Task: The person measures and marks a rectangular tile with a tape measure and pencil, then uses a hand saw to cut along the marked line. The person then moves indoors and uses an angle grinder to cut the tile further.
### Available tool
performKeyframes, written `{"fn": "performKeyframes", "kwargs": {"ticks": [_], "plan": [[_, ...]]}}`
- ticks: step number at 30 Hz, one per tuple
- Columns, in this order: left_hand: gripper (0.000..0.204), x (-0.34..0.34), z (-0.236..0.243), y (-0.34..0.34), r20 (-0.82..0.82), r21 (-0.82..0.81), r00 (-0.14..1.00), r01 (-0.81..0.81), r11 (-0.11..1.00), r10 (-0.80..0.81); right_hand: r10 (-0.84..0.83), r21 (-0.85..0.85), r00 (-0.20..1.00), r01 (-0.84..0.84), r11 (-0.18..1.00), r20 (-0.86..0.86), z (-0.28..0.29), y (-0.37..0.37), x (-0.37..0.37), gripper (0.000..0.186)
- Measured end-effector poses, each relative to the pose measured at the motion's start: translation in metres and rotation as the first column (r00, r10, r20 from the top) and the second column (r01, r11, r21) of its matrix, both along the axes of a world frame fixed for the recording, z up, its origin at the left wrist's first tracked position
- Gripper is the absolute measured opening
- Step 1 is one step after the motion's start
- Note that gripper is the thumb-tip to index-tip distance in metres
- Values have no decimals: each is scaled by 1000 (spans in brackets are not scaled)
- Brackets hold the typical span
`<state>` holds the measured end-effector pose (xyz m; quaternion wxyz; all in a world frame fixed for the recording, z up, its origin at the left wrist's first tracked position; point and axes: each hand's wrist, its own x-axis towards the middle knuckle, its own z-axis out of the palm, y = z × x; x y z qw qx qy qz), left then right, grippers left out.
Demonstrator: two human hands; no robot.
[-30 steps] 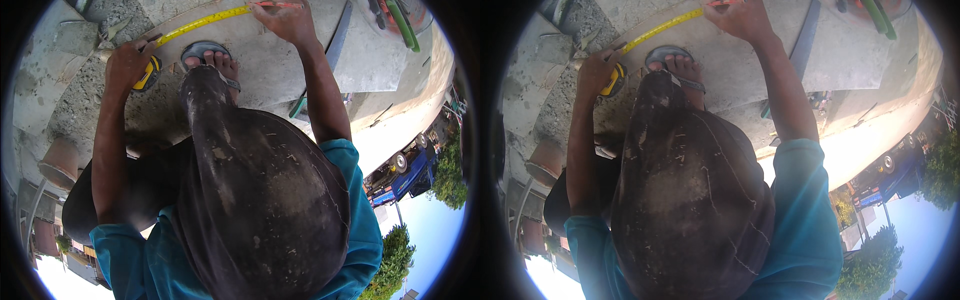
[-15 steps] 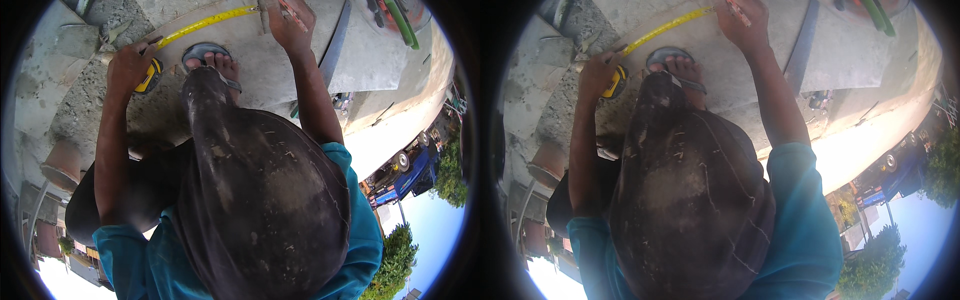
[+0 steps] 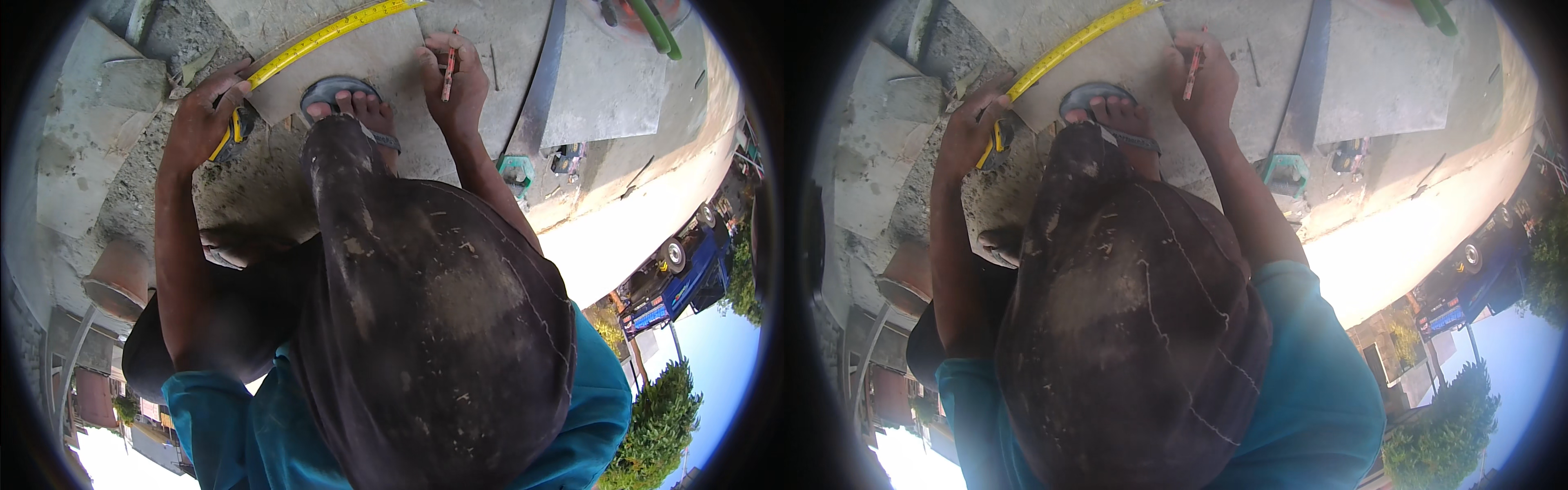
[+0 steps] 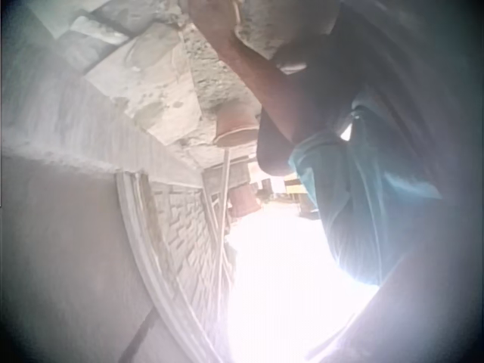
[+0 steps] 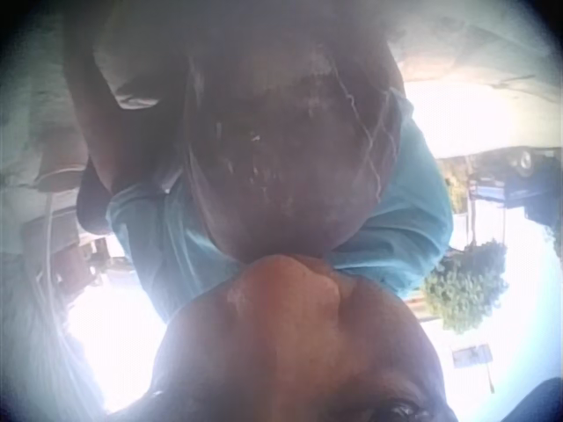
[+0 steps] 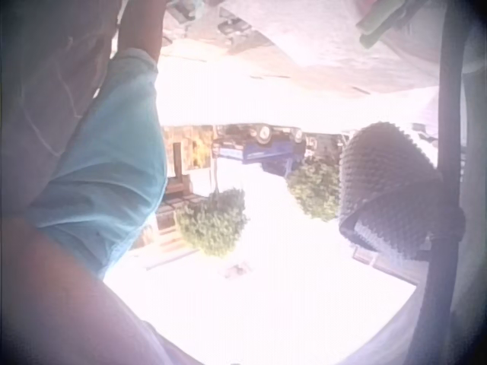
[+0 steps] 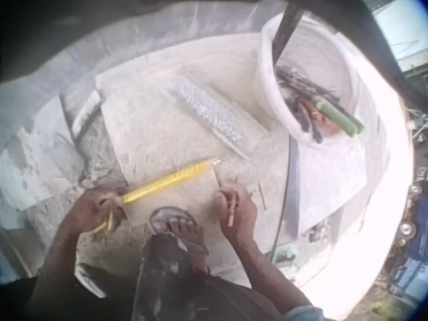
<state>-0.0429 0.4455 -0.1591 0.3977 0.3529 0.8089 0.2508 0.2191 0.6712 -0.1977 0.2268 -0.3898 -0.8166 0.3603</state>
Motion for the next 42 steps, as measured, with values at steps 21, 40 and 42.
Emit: {"fn": "performKeyframes", "kwargs": {"ticks": [21,40,42], "plan": [[24,103,38,80,412,275,792,-579,768,450,133,-493,950,-262,829,-282,76,-37,-76,29],[29,138,16,145,325,468,901,-417,779,287,-170,-673,975,30,739,-143,76,9,-3,20],[45,135,11,142,150,495,948,-318,809,281,-208,-600,969,87,795,-135,62,11,5,19]]}}
